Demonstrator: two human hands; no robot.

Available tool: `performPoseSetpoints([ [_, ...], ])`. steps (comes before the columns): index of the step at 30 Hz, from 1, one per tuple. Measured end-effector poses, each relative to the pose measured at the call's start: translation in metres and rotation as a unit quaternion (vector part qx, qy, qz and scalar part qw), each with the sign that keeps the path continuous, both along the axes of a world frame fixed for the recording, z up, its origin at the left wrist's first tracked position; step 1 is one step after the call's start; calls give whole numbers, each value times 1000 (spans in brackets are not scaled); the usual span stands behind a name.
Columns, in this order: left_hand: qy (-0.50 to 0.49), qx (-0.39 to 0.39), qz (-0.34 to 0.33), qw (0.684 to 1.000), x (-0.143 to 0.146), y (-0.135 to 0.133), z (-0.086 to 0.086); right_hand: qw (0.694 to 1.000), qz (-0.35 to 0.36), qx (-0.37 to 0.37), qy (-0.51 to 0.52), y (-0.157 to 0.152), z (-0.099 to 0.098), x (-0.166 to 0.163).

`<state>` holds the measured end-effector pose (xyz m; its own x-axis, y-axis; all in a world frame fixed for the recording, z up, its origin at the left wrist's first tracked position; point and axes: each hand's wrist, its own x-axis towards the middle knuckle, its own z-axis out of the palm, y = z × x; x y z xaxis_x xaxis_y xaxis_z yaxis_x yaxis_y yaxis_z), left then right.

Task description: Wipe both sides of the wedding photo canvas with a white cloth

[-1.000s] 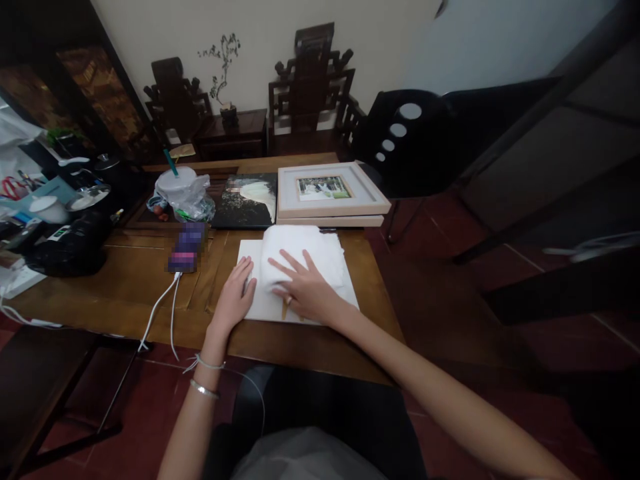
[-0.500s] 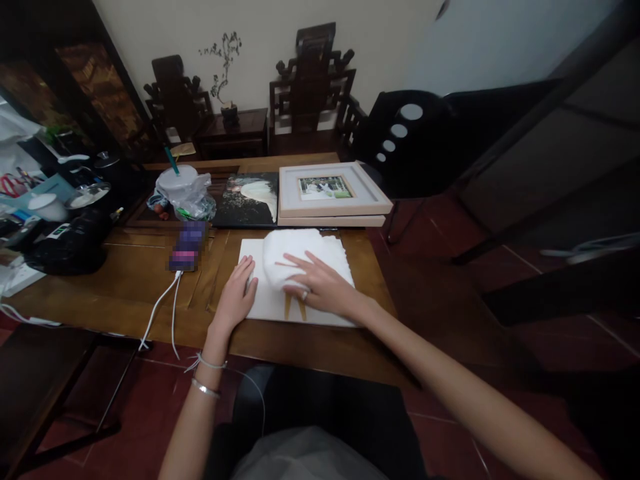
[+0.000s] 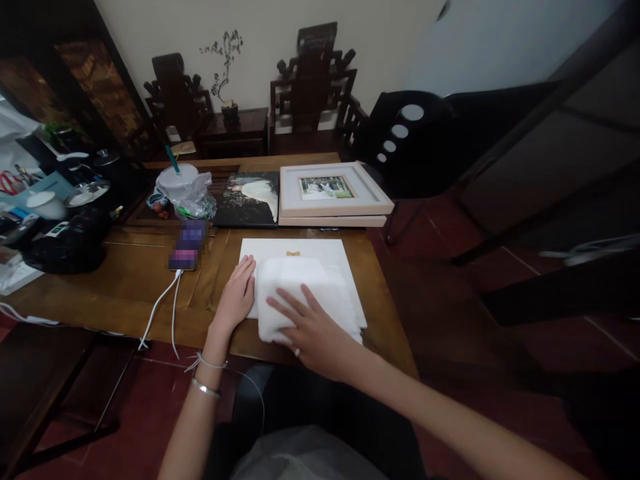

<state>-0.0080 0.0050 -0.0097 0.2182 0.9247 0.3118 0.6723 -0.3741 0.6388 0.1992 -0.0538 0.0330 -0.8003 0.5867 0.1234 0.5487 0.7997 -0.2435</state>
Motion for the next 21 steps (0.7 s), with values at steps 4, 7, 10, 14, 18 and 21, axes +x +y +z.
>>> performPoseSetpoints([
  [4,6,-3,-2,1000,0,0,-1,997,46,-55,28,4,9,19],
  [7,9,1,1,1000,0,1,-1,997,21,-53,43,37,9,26],
  [10,5,1,5,1000,1,0,1,996,-61,-27,55,74,4,16],
  [14,-34,7,25,999,2,-3,7,984,-175,-4,27,94,-6,-22],
  [18,-150,22,55,987,-1,-7,11,994,-97,37,33,75,-10,-48],
  [21,-217,15,71,974,-3,-8,12,997,65,-2,47,51,-2,-38],
])
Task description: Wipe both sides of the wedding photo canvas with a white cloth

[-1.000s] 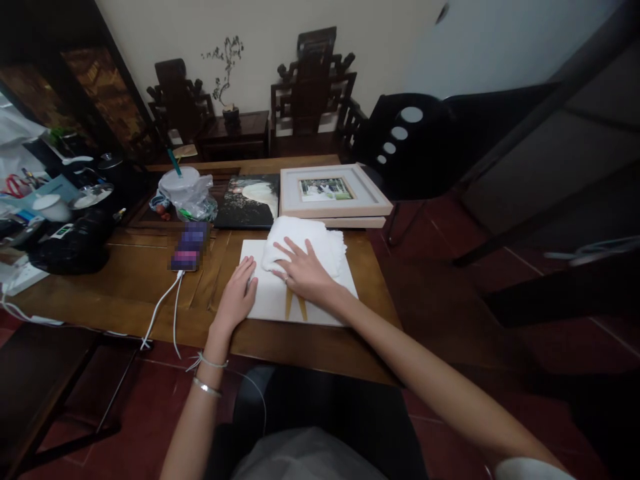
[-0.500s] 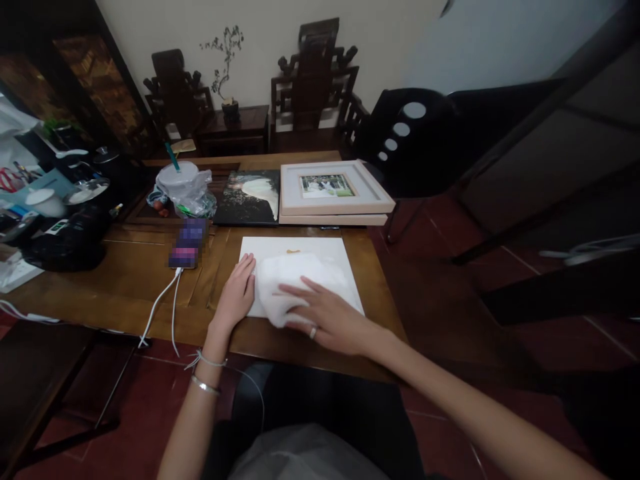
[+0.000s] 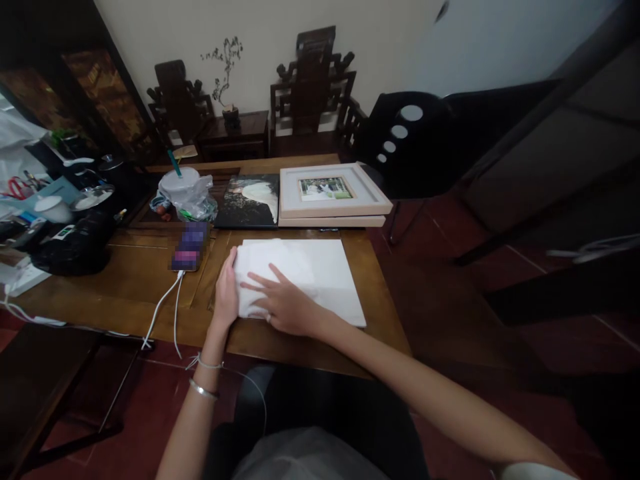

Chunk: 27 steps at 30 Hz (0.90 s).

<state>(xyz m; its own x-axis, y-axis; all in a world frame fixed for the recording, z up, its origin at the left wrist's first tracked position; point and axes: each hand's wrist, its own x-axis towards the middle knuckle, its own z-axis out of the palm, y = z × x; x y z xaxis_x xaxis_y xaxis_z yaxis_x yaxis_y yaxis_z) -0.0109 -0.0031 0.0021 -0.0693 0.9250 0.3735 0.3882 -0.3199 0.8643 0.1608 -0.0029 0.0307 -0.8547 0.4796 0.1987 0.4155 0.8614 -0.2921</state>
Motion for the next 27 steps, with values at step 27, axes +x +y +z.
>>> performPoseSetpoints([
  [27,298,-17,-95,950,5,1,-8,977,-108,-185,-8,-74,25,137],
])
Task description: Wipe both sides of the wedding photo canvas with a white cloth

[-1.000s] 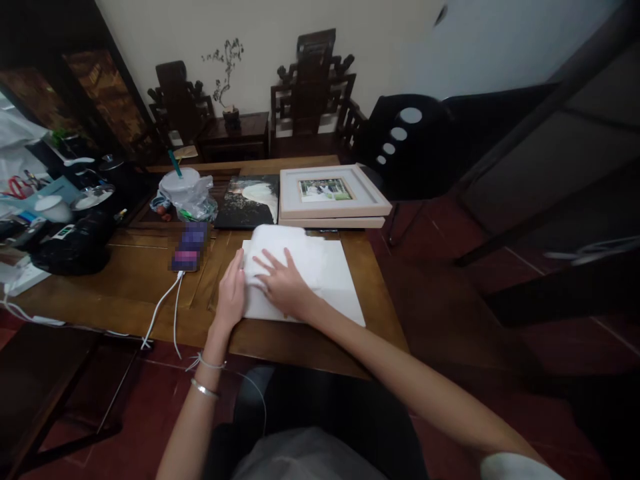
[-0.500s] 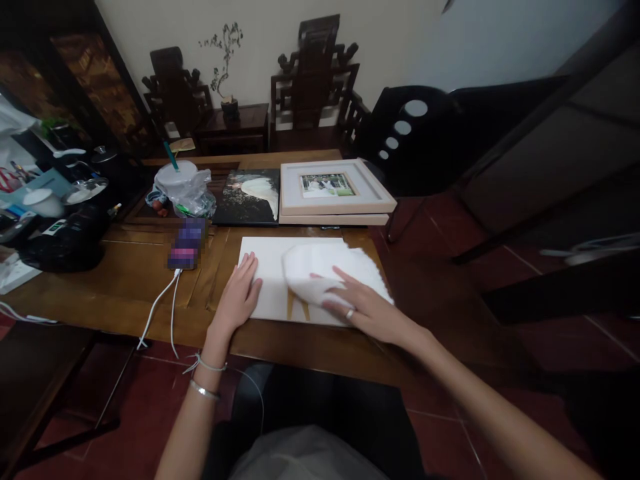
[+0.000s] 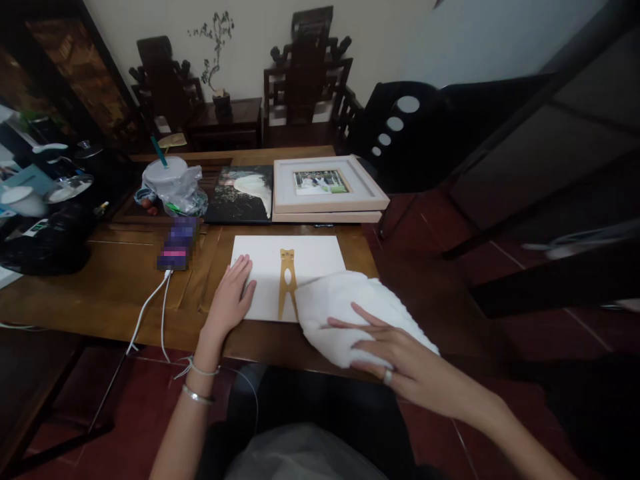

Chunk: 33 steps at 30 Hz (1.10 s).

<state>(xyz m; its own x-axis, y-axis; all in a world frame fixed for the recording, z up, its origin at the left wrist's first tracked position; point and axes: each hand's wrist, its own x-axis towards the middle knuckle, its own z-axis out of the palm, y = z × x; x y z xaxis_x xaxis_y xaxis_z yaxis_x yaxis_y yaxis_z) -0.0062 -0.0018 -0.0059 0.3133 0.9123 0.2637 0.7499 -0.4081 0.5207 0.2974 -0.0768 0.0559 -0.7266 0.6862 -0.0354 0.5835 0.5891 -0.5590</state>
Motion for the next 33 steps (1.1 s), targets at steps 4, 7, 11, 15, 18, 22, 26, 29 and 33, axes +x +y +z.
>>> performPoseSetpoints([
  [4,-2,-2,2,1000,-1,1,-2,993,-111,-21,18,31,-9,-1],
  [7,-8,-2,5,1000,-2,2,-2,985,-165,-11,43,69,-16,-25],
  [11,-20,-6,5,1000,-2,3,-1,983,-135,-18,123,118,-10,-82],
  [15,-21,-9,7,1000,-2,3,1,991,-51,-22,123,150,-1,-137],
  [18,-23,-9,9,1000,-2,3,1,991,-55,-19,119,162,3,-148],
  [22,-29,-6,9,1000,-3,3,-1,985,-124,-31,118,167,0,-112],
  [26,-32,-7,10,999,-2,1,-1,969,-218,-35,111,155,-12,-52],
  [29,-29,-8,11,999,-1,0,0,958,-265,-25,108,127,-21,-19],
  [33,-20,-4,13,1000,-1,0,0,978,-189,-51,73,69,-21,6],
])
